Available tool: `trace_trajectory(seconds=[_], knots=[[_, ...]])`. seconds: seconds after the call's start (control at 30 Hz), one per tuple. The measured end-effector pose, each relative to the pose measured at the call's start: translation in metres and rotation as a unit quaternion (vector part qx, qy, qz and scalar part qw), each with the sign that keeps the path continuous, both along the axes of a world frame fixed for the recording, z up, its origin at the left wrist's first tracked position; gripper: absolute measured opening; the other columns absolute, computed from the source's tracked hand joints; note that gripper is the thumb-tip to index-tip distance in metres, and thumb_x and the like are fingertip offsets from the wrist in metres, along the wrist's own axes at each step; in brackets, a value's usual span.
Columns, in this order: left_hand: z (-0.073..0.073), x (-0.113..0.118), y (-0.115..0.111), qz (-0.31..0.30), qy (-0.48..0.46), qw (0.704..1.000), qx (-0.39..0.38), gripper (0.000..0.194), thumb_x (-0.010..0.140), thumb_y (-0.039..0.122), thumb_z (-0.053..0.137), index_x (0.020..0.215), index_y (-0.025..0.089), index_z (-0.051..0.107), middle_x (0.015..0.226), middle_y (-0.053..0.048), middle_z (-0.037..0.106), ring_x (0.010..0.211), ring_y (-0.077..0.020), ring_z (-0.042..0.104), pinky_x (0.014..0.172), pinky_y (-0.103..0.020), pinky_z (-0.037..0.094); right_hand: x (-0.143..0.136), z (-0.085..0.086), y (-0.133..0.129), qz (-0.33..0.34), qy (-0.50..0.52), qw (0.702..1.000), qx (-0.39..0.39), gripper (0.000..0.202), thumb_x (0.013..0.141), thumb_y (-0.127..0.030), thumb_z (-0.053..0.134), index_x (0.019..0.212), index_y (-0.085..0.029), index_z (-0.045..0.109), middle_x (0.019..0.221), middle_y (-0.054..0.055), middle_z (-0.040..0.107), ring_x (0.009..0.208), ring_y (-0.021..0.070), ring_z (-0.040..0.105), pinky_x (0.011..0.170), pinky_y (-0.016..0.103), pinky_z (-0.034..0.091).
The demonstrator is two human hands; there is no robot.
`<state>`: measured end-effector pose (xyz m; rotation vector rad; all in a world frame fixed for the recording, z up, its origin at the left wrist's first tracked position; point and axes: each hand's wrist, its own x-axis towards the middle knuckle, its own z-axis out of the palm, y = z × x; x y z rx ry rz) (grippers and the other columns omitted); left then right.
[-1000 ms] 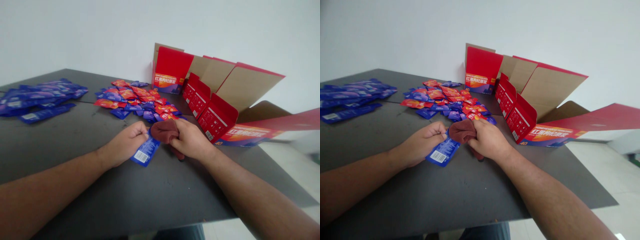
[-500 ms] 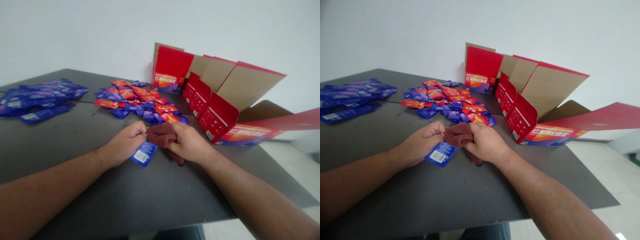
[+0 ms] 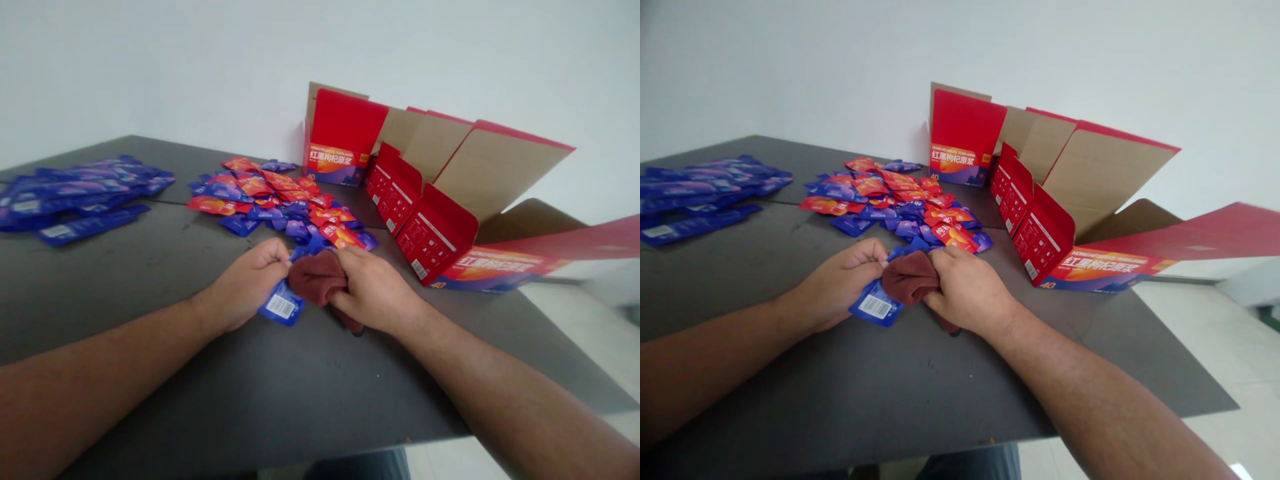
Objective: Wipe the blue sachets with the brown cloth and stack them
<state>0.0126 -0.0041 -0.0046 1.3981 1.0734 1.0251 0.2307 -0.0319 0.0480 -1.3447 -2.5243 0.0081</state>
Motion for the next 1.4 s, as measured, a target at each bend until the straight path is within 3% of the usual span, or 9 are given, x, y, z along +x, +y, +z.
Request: trace_trajectory(seconds=[0.23,0.5,0.67,0.77,0.93,1.03,1.1,1.27,1.4], knots=[[0.008,-0.001,-0.003,-0.013,0.04,0.998,0.047,0.013,0.087,0.027,0.058,0.079,0.02,0.05,0.067,0.005,0.048,0.06,-0.0111,0.043,0.056,-0.024,0.036,-0.016,-0.004,-0.018,0.116,-0.032,0.992,-0.036,0.016,0.085,-0.028,0.063,0.098,-0.021,0.059,0.097,0.005,0.063,0.093,0.0211,0.059,0.08,0.033,0.045],[0.019,-0.016,0.012,0.042,0.079,0.99,0.111,0.014,0.088,0.032,0.056,0.081,0.021,0.05,0.069,0.003,0.049,0.062,-0.0133,0.043,0.056,-0.026,0.034,-0.003,-0.007,0.002,0.071,0.084,0.99,-0.085,0.015,0.073,-0.017,0.063,0.085,-0.021,0.054,0.085,0.001,0.06,0.078,0.0172,0.056,0.07,0.029,0.041],[0.039,-0.037,0.026,0.082,0.149,0.972,0.162,0.013,0.089,0.03,0.055,0.081,0.021,0.05,0.069,0.003,0.046,0.06,-0.0129,0.042,0.056,-0.026,0.032,-0.004,-0.008,0.002,0.069,0.094,0.988,-0.099,0.014,0.073,-0.016,0.062,0.084,-0.021,0.056,0.085,0.002,0.062,0.08,0.0183,0.058,0.07,0.03,0.042],[0.055,-0.061,0.029,0.105,0.202,0.954,0.196,0.012,0.09,0.029,0.053,0.083,0.021,0.051,0.071,0.003,0.048,0.064,-0.014,0.046,0.061,-0.027,0.035,-0.005,-0.008,0.002,0.074,0.095,0.987,-0.105,0.016,0.073,-0.016,0.061,0.087,-0.021,0.058,0.087,0.002,0.063,0.081,0.0187,0.06,0.071,0.03,0.042],[0.076,-0.131,0.015,0.168,0.376,0.874,0.259,0.013,0.093,0.032,0.053,0.09,0.019,0.056,0.081,0.0,0.056,0.075,-0.0152,0.051,0.07,-0.028,0.037,-0.003,-0.011,0.005,0.072,0.081,0.989,-0.104,0.016,0.074,-0.019,0.062,0.09,-0.022,0.059,0.088,0.002,0.065,0.082,0.0195,0.061,0.072,0.031,0.043],[0.081,-0.184,0.0,0.214,0.479,0.822,0.223,0.018,0.096,0.034,0.049,0.096,0.018,0.057,0.086,-0.001,0.058,0.08,-0.016,0.052,0.073,-0.028,0.036,-0.002,-0.012,0.005,0.074,0.069,0.991,-0.09,0.015,0.074,-0.02,0.062,0.088,-0.022,0.058,0.087,0.002,0.065,0.082,0.02,0.061,0.072,0.032,0.043],[0.08,-0.22,-0.013,0.239,0.545,0.784,0.176,0.023,0.096,0.037,0.049,0.103,0.017,0.057,0.092,-0.003,0.061,0.083,-0.018,0.052,0.075,-0.029,0.037,-0.002,-0.012,0.005,0.076,0.068,0.99,-0.092,0.015,0.073,-0.02,0.062,0.088,-0.022,0.058,0.087,0.003,0.066,0.082,0.0204,0.062,0.072,0.032,0.044],[0.069,-0.295,-0.045,0.22,0.673,0.69,0.149,0.036,0.1,0.04,0.036,0.115,0.015,0.058,0.12,-0.012,0.063,0.109,-0.024,0.053,0.096,-0.033,0.041,-0.003,-0.008,0.004,0.079,0.07,0.988,-0.11,0.025,0.073,-0.02,0.061,0.098,-0.022,0.064,0.092,0.004,0.068,0.085,0.0218,0.064,0.075,0.033,0.047],[0.058,-0.331,-0.064,0.205,0.734,0.631,0.147,0.041,0.1,0.041,0.032,0.106,0.016,0.064,0.107,-0.012,0.064,0.109,-0.0263,0.051,0.101,-0.035,0.039,-0.004,-0.009,0.005,0.09,0.071,0.988,-0.105,0.025,0.072,-0.021,0.06,0.097,-0.023,0.064,0.091,0.003,0.069,0.085,0.0217,0.064,0.075,0.033,0.047]])
